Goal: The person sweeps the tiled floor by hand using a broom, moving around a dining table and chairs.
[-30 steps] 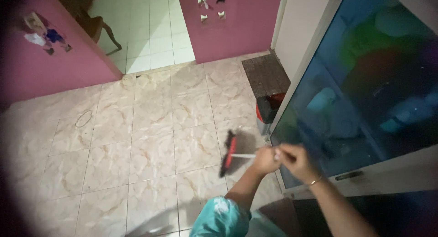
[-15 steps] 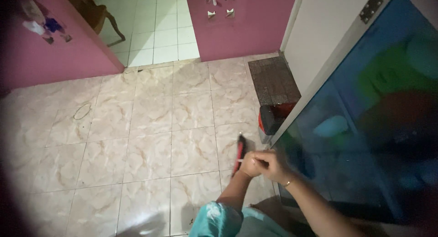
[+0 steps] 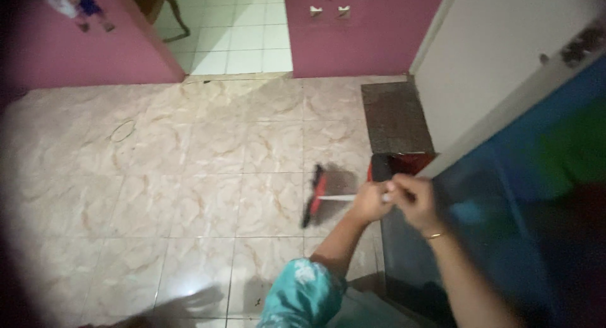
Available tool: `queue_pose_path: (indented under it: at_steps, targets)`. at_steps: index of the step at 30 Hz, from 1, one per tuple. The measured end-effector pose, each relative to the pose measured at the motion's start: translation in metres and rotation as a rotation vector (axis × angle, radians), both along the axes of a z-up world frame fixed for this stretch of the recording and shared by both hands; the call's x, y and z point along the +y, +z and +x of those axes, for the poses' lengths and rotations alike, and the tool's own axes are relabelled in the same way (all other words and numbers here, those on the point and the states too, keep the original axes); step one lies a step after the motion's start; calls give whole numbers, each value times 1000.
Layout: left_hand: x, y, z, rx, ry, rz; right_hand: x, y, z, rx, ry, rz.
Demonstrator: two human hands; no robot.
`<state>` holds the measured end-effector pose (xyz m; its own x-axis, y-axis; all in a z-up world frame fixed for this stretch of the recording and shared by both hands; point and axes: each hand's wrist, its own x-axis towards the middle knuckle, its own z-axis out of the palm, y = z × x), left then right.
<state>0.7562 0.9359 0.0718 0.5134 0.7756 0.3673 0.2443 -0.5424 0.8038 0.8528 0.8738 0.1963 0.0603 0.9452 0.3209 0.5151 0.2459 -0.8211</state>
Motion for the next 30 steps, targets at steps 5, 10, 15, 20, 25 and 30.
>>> queue_pose_path:
  at_steps: [5, 10, 15, 20, 25, 30]
  targets:
    - [19, -55, 17, -51, -25, 82, 25, 11, -23, -73, 112, 18]
    - [14, -81, -33, -254, -141, -20, 28, -27, -60, -50, 281, 26]
    - [18, -57, -63, 126, -1, -7, 29, -41, -70, -19, 298, 146]
    - [22, 6, -101, 63, 101, 0, 37, -12, -88, -27, 310, 35]
    - [-11, 93, -130, -27, 241, -25, 34, 67, -111, 181, 545, 258]
    - [-59, 163, -178, -72, 537, -49, 33, 119, -171, 738, 865, 108]
